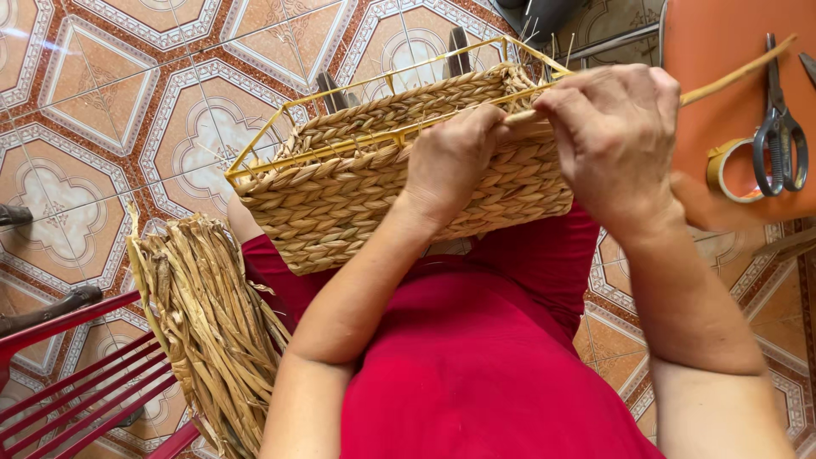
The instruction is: The person weaves dried palm leaves into a rectangular basket using a yellow wire frame. They interlace the leaves through the frame and use a wooden tool to press the weave tight, working continuously around the basket's edge.
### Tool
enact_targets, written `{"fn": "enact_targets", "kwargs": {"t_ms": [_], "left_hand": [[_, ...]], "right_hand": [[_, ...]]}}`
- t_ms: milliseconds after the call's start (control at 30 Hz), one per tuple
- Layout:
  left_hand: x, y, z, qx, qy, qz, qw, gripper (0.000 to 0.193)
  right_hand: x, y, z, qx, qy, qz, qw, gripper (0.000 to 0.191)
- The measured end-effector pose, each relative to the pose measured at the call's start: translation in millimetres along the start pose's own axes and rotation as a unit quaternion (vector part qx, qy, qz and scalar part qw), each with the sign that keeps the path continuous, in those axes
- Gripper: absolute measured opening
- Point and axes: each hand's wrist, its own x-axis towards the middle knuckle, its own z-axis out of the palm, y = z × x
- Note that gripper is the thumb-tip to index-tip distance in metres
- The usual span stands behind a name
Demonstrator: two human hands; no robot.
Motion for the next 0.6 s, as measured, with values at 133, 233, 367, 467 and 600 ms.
{"fn": "enact_targets", "kwargs": {"t_ms": [133, 233, 367, 467, 600], "left_hand": [[-5, -3, 19, 0.009, -0.003, -0.1, 0.995, 0.012], [-9, -12, 14, -0.034, -0.012, -0.06, 0.998, 0.01], [-4, -19, -3, -0.093, -0.053, -0.042, 0.993, 0.006], [8, -14, -4, -0.068, -0.099, -0.099, 0.988, 0.009], [15, 2, 5, 0.065, -0.097, -0.065, 0.991, 0.011]], "right_hand": [[-1, -21, 2, 0.073, 0.014, 0.007, 0.997, 0.004], [3, -14, 31, 0.035, -0.104, 0.071, 0.991, 0.007], [-2, -1, 62, 0.342, -0.004, 0.122, 0.932, 0.009], [-12, -8, 61, 0.347, 0.034, 0.126, 0.929, 0.008], [-12, -14, 35, 0.244, 0.071, 0.035, 0.967, 0.013]]}}
